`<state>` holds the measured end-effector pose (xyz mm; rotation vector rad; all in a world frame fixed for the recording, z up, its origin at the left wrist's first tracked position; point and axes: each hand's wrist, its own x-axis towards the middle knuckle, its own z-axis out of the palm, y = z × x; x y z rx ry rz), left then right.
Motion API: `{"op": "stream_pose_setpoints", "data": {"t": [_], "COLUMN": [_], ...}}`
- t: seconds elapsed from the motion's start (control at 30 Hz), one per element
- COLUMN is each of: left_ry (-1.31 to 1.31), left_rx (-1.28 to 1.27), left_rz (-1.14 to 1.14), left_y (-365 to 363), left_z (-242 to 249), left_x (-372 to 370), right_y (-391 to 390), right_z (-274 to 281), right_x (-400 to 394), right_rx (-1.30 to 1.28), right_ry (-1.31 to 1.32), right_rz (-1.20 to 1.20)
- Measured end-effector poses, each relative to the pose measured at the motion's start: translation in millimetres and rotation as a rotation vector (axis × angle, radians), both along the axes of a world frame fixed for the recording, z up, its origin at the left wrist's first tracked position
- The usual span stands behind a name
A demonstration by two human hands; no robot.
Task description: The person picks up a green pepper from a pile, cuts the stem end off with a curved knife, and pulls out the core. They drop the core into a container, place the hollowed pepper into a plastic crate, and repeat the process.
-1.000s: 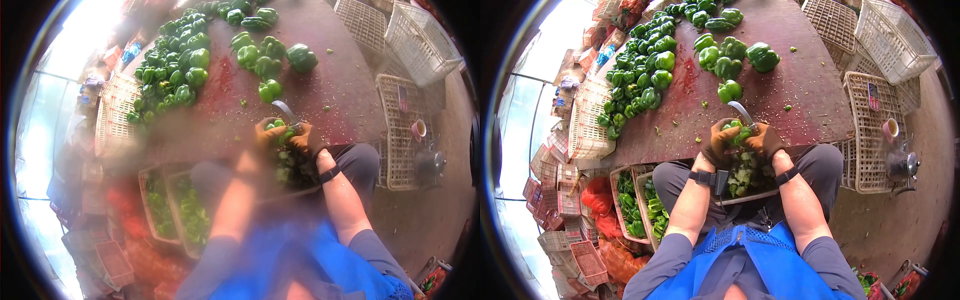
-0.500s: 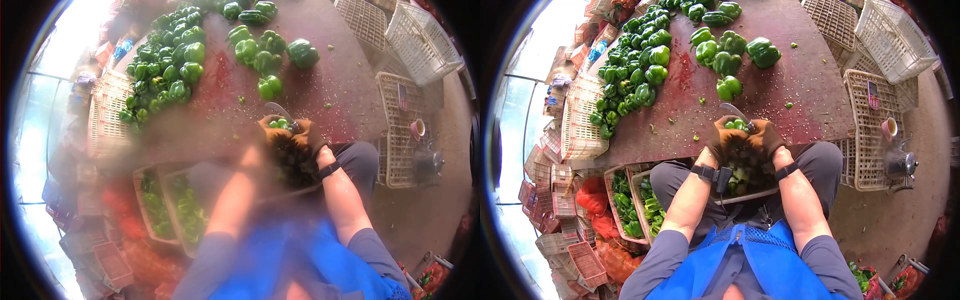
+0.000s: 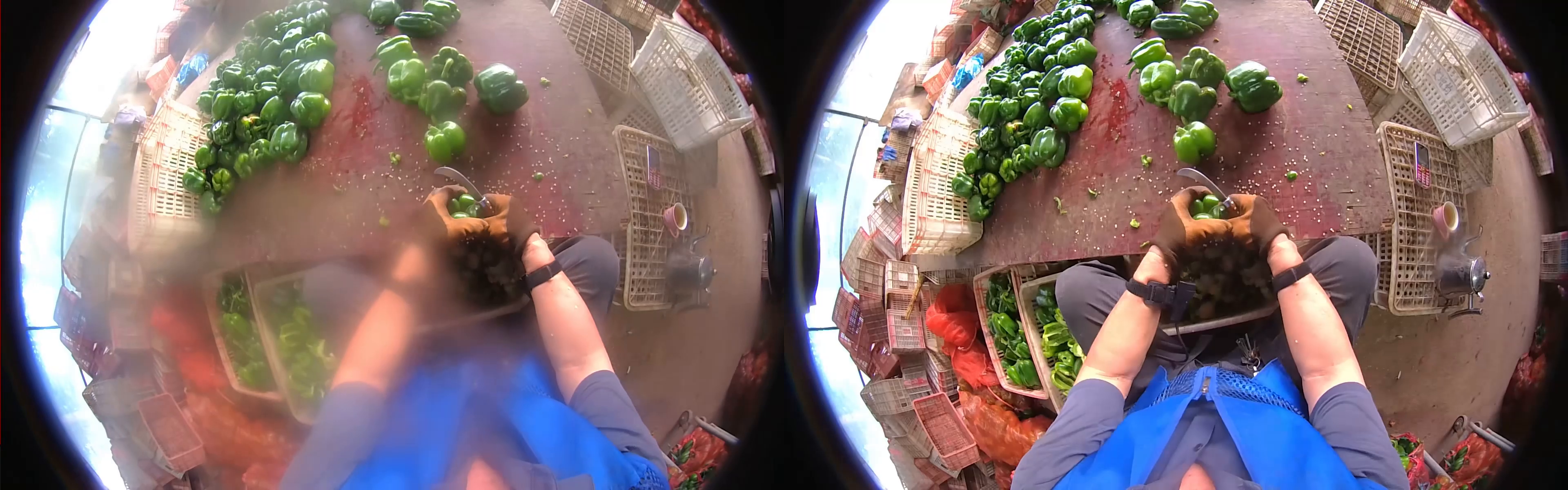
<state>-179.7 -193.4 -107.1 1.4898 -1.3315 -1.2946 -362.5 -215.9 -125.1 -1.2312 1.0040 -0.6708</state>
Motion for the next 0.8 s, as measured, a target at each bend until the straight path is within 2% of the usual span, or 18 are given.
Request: {"op": "stream_pose_setpoints", "data": {"t": [0.07, 0.1, 0.13, 0.17, 0.2, 0.23, 0.27, 0.33, 0.37, 0.4, 0.47, 0.5, 0.53, 0.67, 0.7, 0.73, 0.8], "left_ry": [0.118, 0.192, 0.109, 0.274, 0.249, 0.230, 0.157, 0.286, 0.330, 0.369, 0.327, 0.394, 0.306, 0.200, 0.192, 0.200, 0.214], "left_rx": [0.116, 0.165, 0.160, 0.130, 0.167, 0.127, 0.040, 0.179, 0.167, 0.162, 0.074, 0.111, 0.077, 0.042, 0.052, 0.050, 0.057], "left_rz": [0.034, 0.026, 0.088, -0.014, -0.040, -0.023, -0.069, -0.064, -0.044, -0.018, -0.024, -0.002, 0.027, 0.122, 0.135, 0.132, 0.111], "left_y": [2, -3, 2, -6, -9, -8, -15, -18, -16, -14, -14, -11, -11, -17, -17, -17, -13], "left_z": [1, 3, 34, -20, -37, -28, -51, -50, -42, -35, -32, -32, -39, -70, -76, -72, -48], "left_x": [7, 3, -7, 17, 27, 28, 40, 41, 36, 34, 38, 36, 36, 42, 43, 40, 34], "right_y": [-3, -5, -4, -4, -5, -19, -11, -5, -4, -5, -3, -3, -1, 1, -1, -4, -16], "right_z": [-2, -5, -12, -19, -30, -87, -47, -41, -49, -43, -48, -31, -14, 8, -5, -10, -31], "right_x": [-2, -4, 0, 2, 4, 6, 2, 5, 11, 6, 15, 10, 6, 1, 5, 6, 9], "right_rx": [0.259, 0.213, 0.104, 0.005, -0.057, -0.134, -0.055, 0.137, 0.038, 0.095, 0.058, 0.071, 0.087, -0.196, -0.126, -0.239, 0.044], "right_ry": [-0.208, -0.163, -0.081, 0.004, 0.045, -0.017, -0.021, -0.192, -0.269, -0.223, -0.186, -0.109, -0.034, 0.180, 0.154, 0.259, 0.292], "right_rz": [0.092, 0.070, 0.056, 0.043, 0.038, 0.092, 0.144, 0.059, 0.012, 0.053, -0.076, -0.031, 0.013, 0.135, 0.143, 0.161, 0.306]}}
